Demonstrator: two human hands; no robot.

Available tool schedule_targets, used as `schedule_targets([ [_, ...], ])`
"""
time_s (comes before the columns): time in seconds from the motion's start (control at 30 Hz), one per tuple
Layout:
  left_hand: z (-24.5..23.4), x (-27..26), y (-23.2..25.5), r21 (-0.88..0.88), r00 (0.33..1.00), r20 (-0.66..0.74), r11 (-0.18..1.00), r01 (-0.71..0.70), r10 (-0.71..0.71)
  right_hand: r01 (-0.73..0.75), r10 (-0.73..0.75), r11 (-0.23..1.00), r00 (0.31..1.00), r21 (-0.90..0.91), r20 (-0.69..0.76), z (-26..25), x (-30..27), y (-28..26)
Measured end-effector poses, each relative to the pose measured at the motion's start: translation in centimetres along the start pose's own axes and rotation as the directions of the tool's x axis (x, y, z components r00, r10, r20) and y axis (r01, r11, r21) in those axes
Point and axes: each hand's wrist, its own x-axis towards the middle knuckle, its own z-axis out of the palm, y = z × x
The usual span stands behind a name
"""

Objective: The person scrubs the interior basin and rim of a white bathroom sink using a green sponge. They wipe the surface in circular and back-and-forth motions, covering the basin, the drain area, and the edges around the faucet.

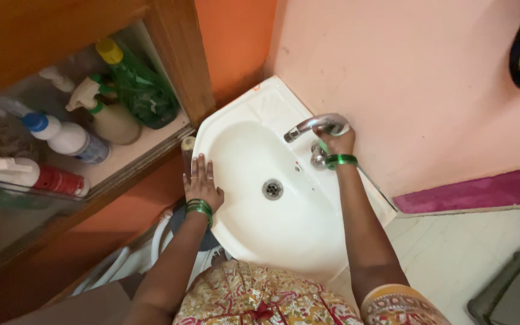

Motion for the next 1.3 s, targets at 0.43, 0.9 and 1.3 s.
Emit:
schedule_targets([
  [0.43, -0.3, 0.2, 0.4, 0.054, 0.999, 0.034, 0.999, 0.011, -0.013, 0.799, -0.599, 0.139, 0.539, -0.586, 0.593, 0.6, -4.7, -18.2],
  [0.9, 0.1, 0.3, 0.1, 0.034, 1.000, 0.020, 0.999, 0.007, -0.007, -0.088, 0.062, 0.963, 0.992, 0.256, 0.108, -0.3, 0.3, 0.6],
  [1.3, -0.7, 0.5, 0.6, 0.093, 0.997, 0.075, 0.996, 0.010, -0.017, 0.689, -0.601, 0.418, 0.699, -0.593, 0.388, -0.9, -3.0, -16.1],
])
